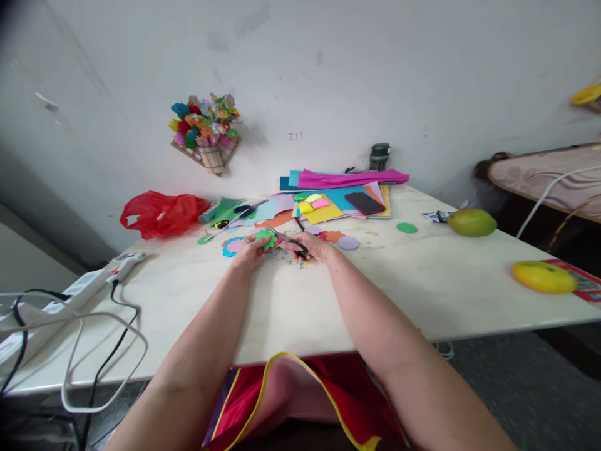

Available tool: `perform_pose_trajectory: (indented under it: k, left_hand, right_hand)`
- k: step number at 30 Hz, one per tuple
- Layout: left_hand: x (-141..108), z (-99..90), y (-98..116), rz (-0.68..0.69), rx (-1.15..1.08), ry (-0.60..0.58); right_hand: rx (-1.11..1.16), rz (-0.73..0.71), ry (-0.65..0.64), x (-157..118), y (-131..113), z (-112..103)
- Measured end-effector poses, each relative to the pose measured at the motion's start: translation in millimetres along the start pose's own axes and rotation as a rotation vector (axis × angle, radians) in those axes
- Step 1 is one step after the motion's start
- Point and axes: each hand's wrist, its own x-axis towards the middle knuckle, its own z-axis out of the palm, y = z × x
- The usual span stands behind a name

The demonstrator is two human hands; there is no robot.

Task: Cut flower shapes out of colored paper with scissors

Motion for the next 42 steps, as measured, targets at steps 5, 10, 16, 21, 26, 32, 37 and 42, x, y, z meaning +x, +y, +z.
perform_pose_trajectory:
  k: [5,10,16,21,26,32,37,42]
  left_hand:
    - [-2.4,1.0,3.1,-0.027,-0.001,-0.015]
    - [-4.3,1.6,5.2,-0.033,0.003,-0.066]
    - [-2.5,-1.4,2.0,-0.043,0.031,-0.121]
    - [-2.7,-0.6,3.3,-0.045,0.040,-0.124]
    - [-4.1,1.2,5.6,-0.038,0.040,-0.119]
    - [-3.6,0.1,4.8,-0.051,0.031,-0.115]
    - [-3.5,-0.1,4.3,-0.038,0.036,-0.116]
    - [-3.8,0.9,4.9,-0.025,0.051,-0.117]
  right_hand:
    - [-0.012,-0.003,-0.017,-0.1,1.6,-2.1]
    - [-0.012,-0.001,-0.025,-1.0,1.2,-2.9]
    - [-0.032,-0.020,-0.048,-1.4,1.6,-4.7]
    - [-0.040,-0.012,-0.054,-1.4,1.7,-5.5]
    - [-0.027,-0.020,-0.067,-1.2,2.3,-5.7]
    - [-0.029,-0.007,-0.065,-2.8,-0.8,-4.0]
    - [-0.029,-0.012,-0.064,-1.5,0.1,-3.8]
    - [-0.027,-0.017,-0.066,0.5,3.4,-4.9]
